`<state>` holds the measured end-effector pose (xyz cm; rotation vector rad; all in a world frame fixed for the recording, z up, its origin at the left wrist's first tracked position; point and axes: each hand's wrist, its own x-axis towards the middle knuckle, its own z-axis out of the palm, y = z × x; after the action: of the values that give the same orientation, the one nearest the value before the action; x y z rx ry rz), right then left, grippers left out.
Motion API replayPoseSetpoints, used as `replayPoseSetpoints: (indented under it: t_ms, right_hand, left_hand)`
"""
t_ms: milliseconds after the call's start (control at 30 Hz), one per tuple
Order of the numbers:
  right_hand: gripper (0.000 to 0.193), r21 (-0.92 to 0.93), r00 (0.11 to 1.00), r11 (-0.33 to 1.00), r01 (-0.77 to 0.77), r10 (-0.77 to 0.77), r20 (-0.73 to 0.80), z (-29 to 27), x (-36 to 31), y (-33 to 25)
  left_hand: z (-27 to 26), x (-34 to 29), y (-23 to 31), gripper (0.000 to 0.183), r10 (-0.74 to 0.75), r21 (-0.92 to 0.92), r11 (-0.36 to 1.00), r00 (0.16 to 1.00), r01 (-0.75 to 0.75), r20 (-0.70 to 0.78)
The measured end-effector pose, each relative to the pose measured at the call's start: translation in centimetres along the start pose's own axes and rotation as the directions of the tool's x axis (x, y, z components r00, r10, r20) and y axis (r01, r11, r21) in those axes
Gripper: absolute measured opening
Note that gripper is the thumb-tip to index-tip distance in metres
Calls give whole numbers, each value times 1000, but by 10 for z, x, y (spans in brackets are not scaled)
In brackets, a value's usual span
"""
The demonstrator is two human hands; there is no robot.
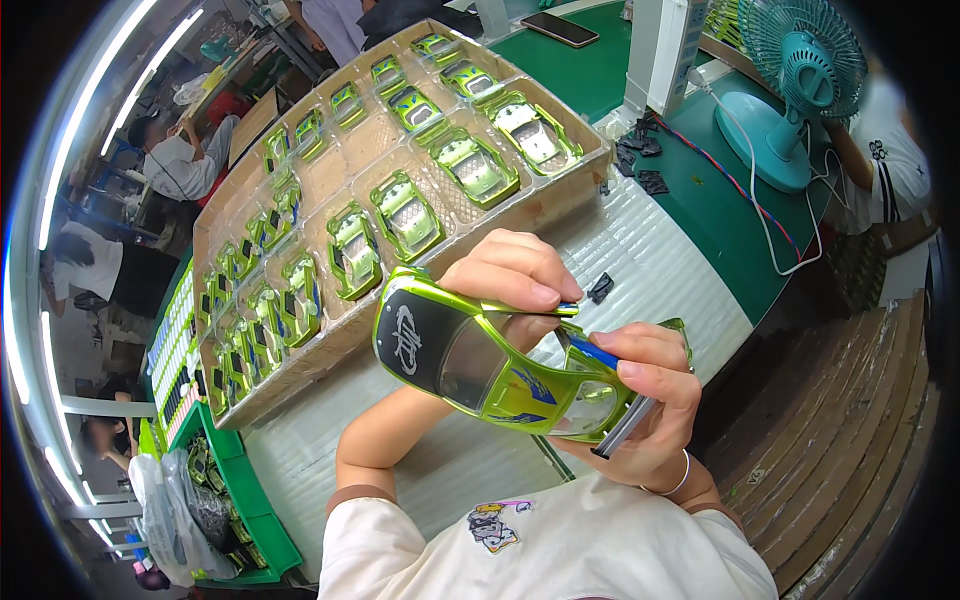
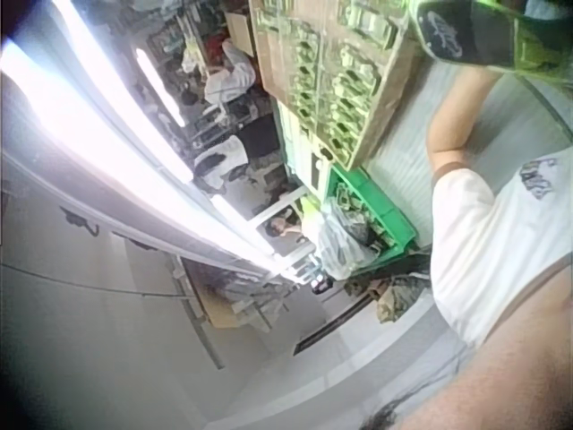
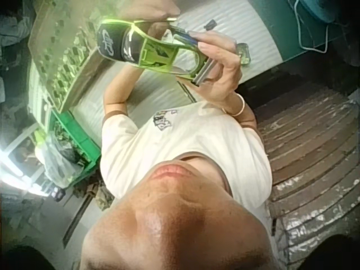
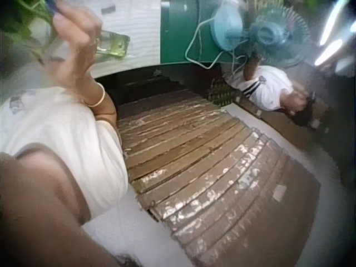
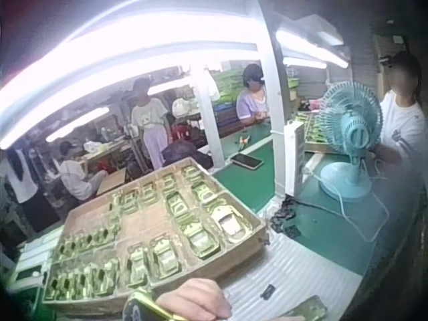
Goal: The person assembles green toy cars by inserting small black wheels into the chassis. They pick up a car body, insert a wheel, rotate the object to check the fit, and place it into a cardboard tray. The process is repeated for multiple units.
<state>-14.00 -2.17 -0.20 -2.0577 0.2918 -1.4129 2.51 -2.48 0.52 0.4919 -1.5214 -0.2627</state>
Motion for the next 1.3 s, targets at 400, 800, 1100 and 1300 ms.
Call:
replayPoseSetpoints:
  t_ms: [400,800,1100,1300]
  right_hand:
    - [59,179,975,981,-78,113,-190,15,-1,6]
    - [79,785,745,466,-408,666,-8,28,-2,23]
    - [59,663,770,588,-463,637,-27,-7,-8,38]
    - [46,630,751,630,-454,651,-109,-26,-10,44]
  left_hand:
    - [4,-4,-1,20,-133,-32,991,989,131,-61]
    - [8,-1,18,75,-495,3,869,868,495,-45]
    - [-223,73,-2,95,-467,782,-305,630,543,-620]
    - [-262,64,-63,91,-598,672,-627,311,393,-739]
